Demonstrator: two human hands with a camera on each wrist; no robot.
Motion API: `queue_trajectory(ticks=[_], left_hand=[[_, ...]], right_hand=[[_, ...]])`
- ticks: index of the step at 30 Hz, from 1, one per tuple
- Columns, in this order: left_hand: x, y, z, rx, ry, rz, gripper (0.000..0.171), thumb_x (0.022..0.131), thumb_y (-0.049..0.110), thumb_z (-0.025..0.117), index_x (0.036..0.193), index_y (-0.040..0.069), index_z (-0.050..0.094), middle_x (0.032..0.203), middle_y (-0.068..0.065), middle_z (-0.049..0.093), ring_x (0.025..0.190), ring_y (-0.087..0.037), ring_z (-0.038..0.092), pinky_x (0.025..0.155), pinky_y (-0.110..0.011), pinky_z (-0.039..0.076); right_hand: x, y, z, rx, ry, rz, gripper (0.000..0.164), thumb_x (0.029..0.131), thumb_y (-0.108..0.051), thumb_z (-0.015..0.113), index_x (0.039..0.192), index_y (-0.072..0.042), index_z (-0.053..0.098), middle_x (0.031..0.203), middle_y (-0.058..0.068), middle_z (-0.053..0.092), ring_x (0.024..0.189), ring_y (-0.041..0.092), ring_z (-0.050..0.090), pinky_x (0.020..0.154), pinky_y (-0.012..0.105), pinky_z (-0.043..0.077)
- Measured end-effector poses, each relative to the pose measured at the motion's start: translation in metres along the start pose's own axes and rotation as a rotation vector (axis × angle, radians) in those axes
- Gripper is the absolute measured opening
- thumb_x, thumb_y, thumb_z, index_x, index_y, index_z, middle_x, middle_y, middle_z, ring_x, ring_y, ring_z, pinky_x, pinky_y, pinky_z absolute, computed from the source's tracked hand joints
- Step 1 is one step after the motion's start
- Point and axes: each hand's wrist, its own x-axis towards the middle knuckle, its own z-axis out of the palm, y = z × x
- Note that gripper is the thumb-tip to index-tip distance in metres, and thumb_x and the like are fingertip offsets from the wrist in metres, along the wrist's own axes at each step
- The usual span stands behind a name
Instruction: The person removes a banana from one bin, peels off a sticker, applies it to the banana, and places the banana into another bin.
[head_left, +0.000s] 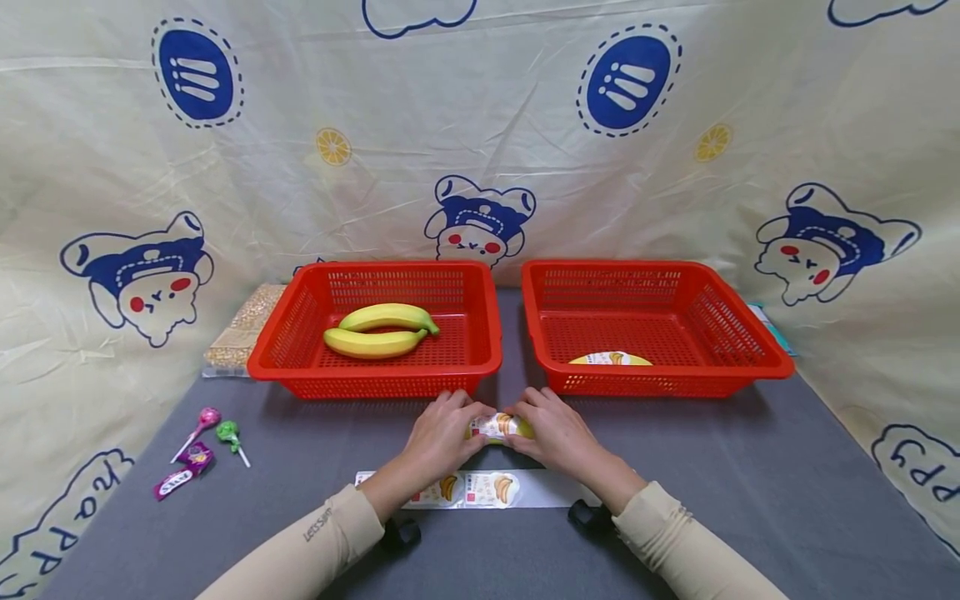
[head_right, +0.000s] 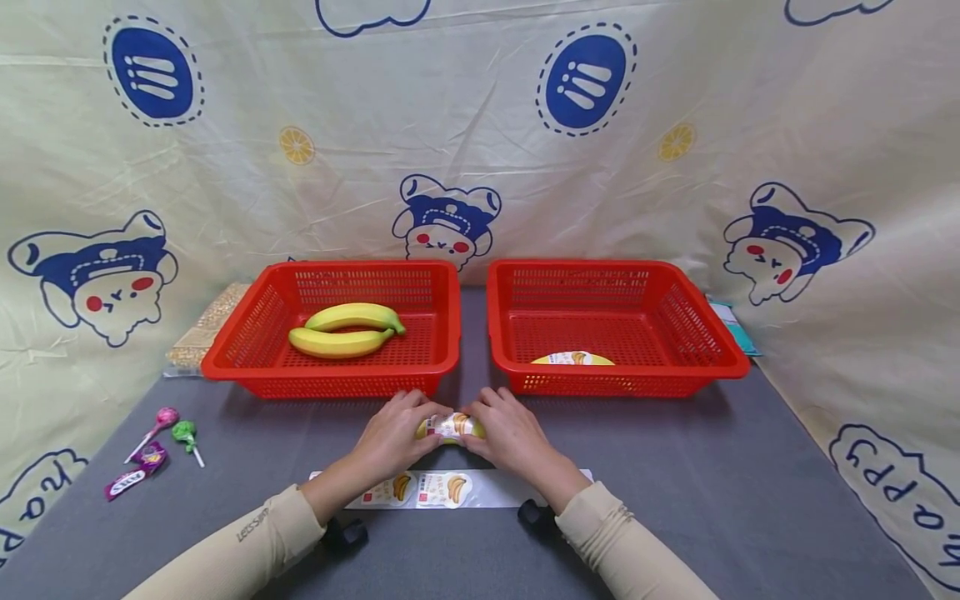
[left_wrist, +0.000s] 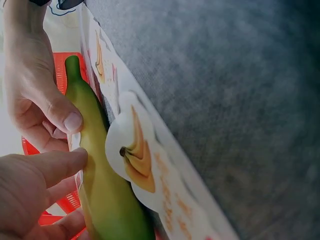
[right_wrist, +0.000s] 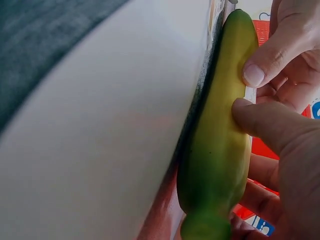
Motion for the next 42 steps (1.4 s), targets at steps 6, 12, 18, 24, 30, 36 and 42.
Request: queue_trajectory(ticks=[6,12,18,24,30,36,42], left_hand=[[0.001,-0.001,0.001,-0.005,-0.004,-0.013,0.032,0.08,0.029,0.072,0.11,0.017,0.071,0.098,-0.001,0.064,0.09,-0.017,0.056,0.077,-0.033,0.048],[0.003,-0.005,0.001,-0.015,-0.02,-0.016,0.034,0.08,0.031,0.072,0.109,0.014,0.071,0.098,-0.003,0.065,0.093,-0.019,0.058,0.078,-0.036,0.049],[0.002,-0.009,-0.001,-0.047,-0.061,-0.037,0.038,0.079,0.031,0.072,0.111,0.011,0.07,0.1,-0.005,0.065,0.094,-0.02,0.058,0.079,-0.037,0.049],[0.0,-0.013,-0.001,-0.09,-0.088,-0.054,0.041,0.08,0.031,0.072,0.113,0.008,0.068,0.103,-0.007,0.065,0.095,-0.022,0.06,0.081,-0.04,0.049],[0.0,-0.013,0.0,-0.046,-0.103,-0.034,0.041,0.082,0.032,0.071,0.115,0.008,0.068,0.103,-0.006,0.064,0.094,-0.021,0.06,0.078,-0.039,0.05],[0.0,-0.012,-0.001,-0.035,-0.105,-0.024,0.04,0.082,0.032,0.071,0.114,0.009,0.068,0.101,-0.006,0.064,0.092,-0.021,0.059,0.077,-0.038,0.05],[-0.001,-0.012,-0.002,-0.04,-0.113,-0.041,0.041,0.082,0.034,0.071,0.114,0.009,0.068,0.101,-0.006,0.063,0.091,-0.02,0.058,0.076,-0.037,0.049]], right_hand=[[0.0,0.0,0.0,-0.005,0.011,-0.013,0.035,0.072,-0.035,0.079,0.1,-0.016,0.071,0.09,-0.002,0.059,0.08,0.012,0.047,0.065,0.026,0.043],[0.0,0.0,-0.001,-0.005,-0.005,0.002,0.037,0.072,-0.035,0.08,0.102,-0.016,0.071,0.092,-0.002,0.059,0.081,0.012,0.047,0.066,0.026,0.044],[0.0,-0.001,-0.001,-0.01,-0.015,0.008,0.037,0.073,-0.035,0.079,0.103,-0.016,0.07,0.093,-0.002,0.059,0.083,0.012,0.048,0.068,0.027,0.045],[0.0,-0.003,-0.001,-0.022,-0.003,0.001,0.036,0.073,-0.034,0.079,0.103,-0.016,0.07,0.094,-0.001,0.059,0.085,0.013,0.047,0.068,0.027,0.043],[0.004,-0.006,0.0,-0.003,0.005,-0.019,0.039,0.073,-0.038,0.078,0.105,-0.017,0.07,0.094,-0.001,0.058,0.085,0.013,0.045,0.07,0.027,0.04],[0.008,-0.009,0.002,-0.042,0.038,-0.077,0.036,0.073,-0.04,0.078,0.102,-0.02,0.072,0.094,-0.004,0.06,0.082,0.012,0.045,0.069,0.026,0.039],[0.01,-0.009,0.002,-0.092,0.055,-0.146,0.033,0.074,-0.039,0.078,0.1,-0.018,0.072,0.089,-0.005,0.06,0.077,0.012,0.044,0.064,0.024,0.039]])
